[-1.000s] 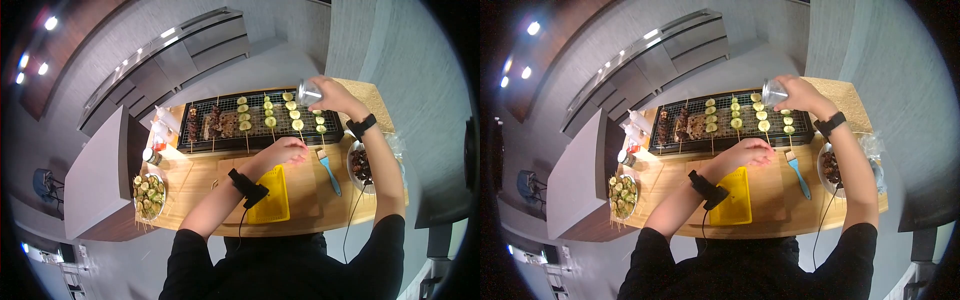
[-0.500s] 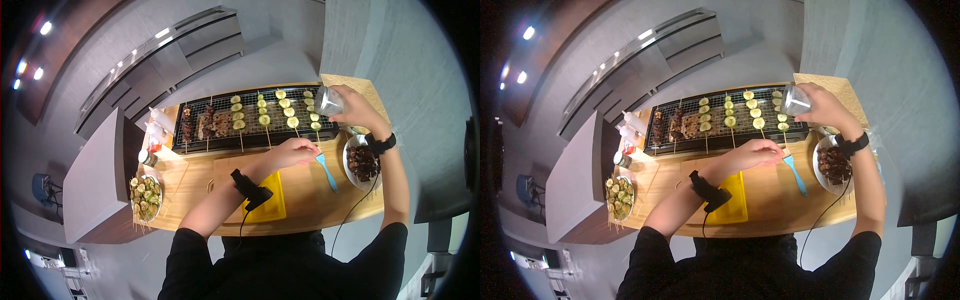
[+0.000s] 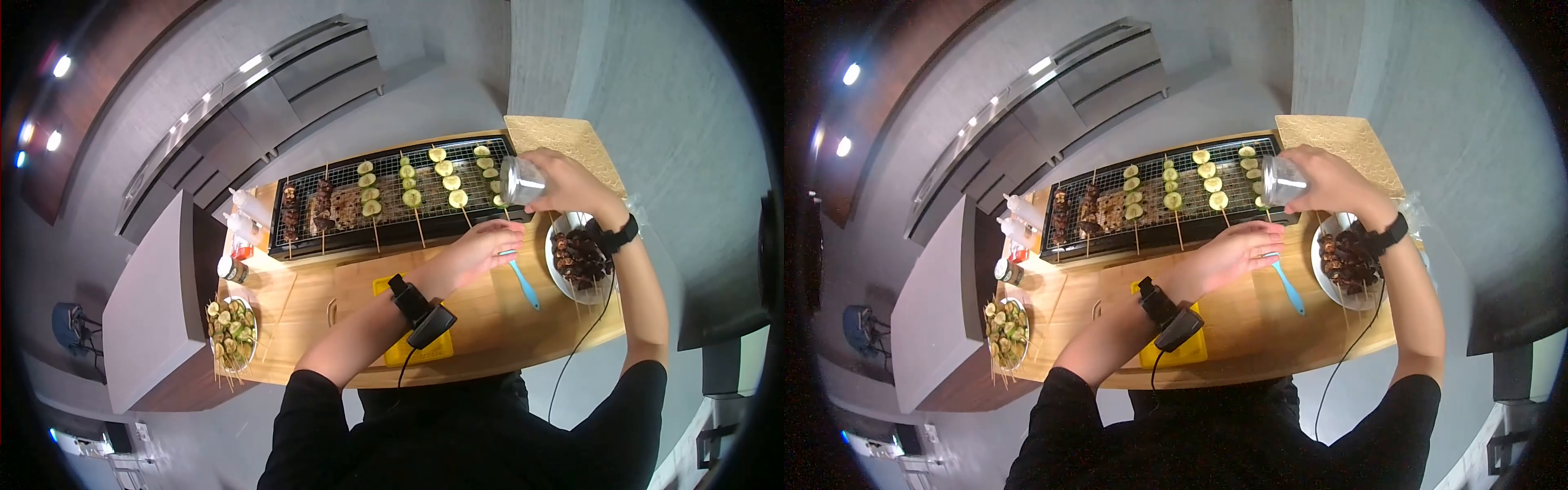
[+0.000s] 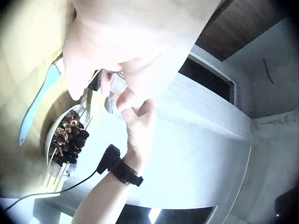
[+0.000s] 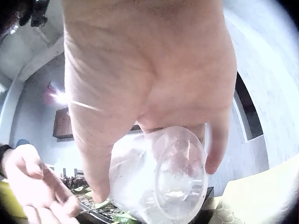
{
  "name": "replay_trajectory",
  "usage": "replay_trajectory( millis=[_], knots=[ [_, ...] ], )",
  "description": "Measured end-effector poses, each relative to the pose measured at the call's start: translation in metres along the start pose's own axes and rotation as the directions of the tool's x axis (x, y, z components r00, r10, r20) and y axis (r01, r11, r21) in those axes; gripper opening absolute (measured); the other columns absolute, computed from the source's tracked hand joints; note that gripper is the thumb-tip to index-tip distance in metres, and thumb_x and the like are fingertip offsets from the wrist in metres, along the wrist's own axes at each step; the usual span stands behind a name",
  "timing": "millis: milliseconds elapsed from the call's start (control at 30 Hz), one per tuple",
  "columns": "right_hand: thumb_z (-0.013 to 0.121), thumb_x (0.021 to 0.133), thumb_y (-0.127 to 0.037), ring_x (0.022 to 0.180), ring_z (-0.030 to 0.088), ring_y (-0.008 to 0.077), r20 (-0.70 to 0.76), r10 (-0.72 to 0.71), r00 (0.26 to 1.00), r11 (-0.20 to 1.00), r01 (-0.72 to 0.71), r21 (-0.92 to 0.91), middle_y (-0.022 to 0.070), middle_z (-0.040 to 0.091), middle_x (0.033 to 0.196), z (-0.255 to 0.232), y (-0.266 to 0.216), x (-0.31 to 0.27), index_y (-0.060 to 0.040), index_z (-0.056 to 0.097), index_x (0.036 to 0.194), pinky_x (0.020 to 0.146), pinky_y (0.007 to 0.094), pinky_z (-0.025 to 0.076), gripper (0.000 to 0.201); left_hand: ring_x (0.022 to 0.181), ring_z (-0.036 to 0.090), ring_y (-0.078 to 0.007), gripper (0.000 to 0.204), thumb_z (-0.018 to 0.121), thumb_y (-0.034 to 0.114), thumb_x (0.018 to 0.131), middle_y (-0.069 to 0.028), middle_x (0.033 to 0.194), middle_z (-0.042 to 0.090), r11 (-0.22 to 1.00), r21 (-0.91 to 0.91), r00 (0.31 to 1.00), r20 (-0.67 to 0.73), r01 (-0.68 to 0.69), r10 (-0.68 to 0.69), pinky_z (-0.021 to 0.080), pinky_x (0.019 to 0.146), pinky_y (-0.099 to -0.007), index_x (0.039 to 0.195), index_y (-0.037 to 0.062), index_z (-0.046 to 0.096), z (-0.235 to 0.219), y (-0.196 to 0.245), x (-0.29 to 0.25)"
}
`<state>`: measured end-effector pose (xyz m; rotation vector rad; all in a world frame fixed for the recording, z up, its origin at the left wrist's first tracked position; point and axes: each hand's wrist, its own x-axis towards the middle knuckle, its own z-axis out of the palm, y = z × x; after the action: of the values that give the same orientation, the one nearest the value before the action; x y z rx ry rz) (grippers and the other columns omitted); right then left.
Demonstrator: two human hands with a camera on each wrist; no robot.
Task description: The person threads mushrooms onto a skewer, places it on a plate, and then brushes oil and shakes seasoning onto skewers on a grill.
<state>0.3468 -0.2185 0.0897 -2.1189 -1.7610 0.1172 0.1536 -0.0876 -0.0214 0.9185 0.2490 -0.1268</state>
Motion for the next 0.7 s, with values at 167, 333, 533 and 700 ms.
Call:
replay_trajectory(
  millis=[167, 333, 533, 700],
  knots=[
    [0.091, 0.065, -0.023, 0.123, 0.06, 0.0404, -0.17, -0.042, 0.985, 0.997, 0.032, -0.065, 0.0243, 0.064, 0.132, 0.004, 0.013, 0.024, 0.0027, 0.057, 0.136, 0.106, 0.0433, 0.048, 0.083, 0.136, 0.054, -0.0264, 0.031, 0.06, 0.013, 0.104, -0.0144, 0.139, 0.057, 0.998, -0.031, 0.998, -0.015, -0.063, 0.062, 0.045, 0.117, -0.04, 0.132, 0.0007, 0.057, 0.005, 0.003, 0.005],
    [0.089, 0.068, -0.028, 0.126, 0.059, 0.0407, -0.186, -0.004, 0.983, 0.997, -0.01, -0.074, 0.0254, 0.062, 0.135, 0.002, 0.029, 0.055, 0.002, 0.056, 0.14, 0.108, 0.0429, 0.047, 0.085, 0.127, 0.061, -0.0262, 0.022, 0.059, 0.008, 0.104, -0.0145, 0.133, 0.061, 0.987, -0.076, 0.99, -0.035, -0.139, 0.137, 0.049, 0.112, -0.0384, 0.125, 0.0007, 0.06, 0.004, 0.008, 0.01],
    [0.09, 0.068, -0.026, 0.125, 0.059, 0.0403, -0.111, 0.021, 0.994, 0.996, -0.031, -0.086, 0.025, 0.062, 0.135, -0.001, 0.018, 0.055, 0.0016, 0.055, 0.14, 0.107, 0.0428, 0.047, 0.085, 0.12, 0.065, -0.0247, 0.016, 0.059, 0.004, 0.102, -0.0136, 0.123, 0.066, 0.973, -0.074, 0.975, -0.038, -0.22, 0.218, 0.052, 0.109, -0.0362, 0.117, 0.0004, 0.063, 0.004, 0.012, 0.014],
    [0.091, 0.067, -0.024, 0.125, 0.06, 0.0388, -0.228, -0.043, 0.973, 0.998, 0.033, -0.048, 0.0233, 0.062, 0.135, -0.002, 0.026, 0.038, 0.002, 0.054, 0.14, 0.107, 0.0423, 0.047, 0.086, 0.116, 0.067, -0.0239, 0.013, 0.058, 0.002, 0.101, -0.0143, 0.118, 0.068, 0.964, -0.056, 0.963, -0.086, -0.26, 0.255, 0.053, 0.107, -0.0349, 0.114, 0.0001, 0.064, 0.003, 0.009, 0.016]
  ],
)
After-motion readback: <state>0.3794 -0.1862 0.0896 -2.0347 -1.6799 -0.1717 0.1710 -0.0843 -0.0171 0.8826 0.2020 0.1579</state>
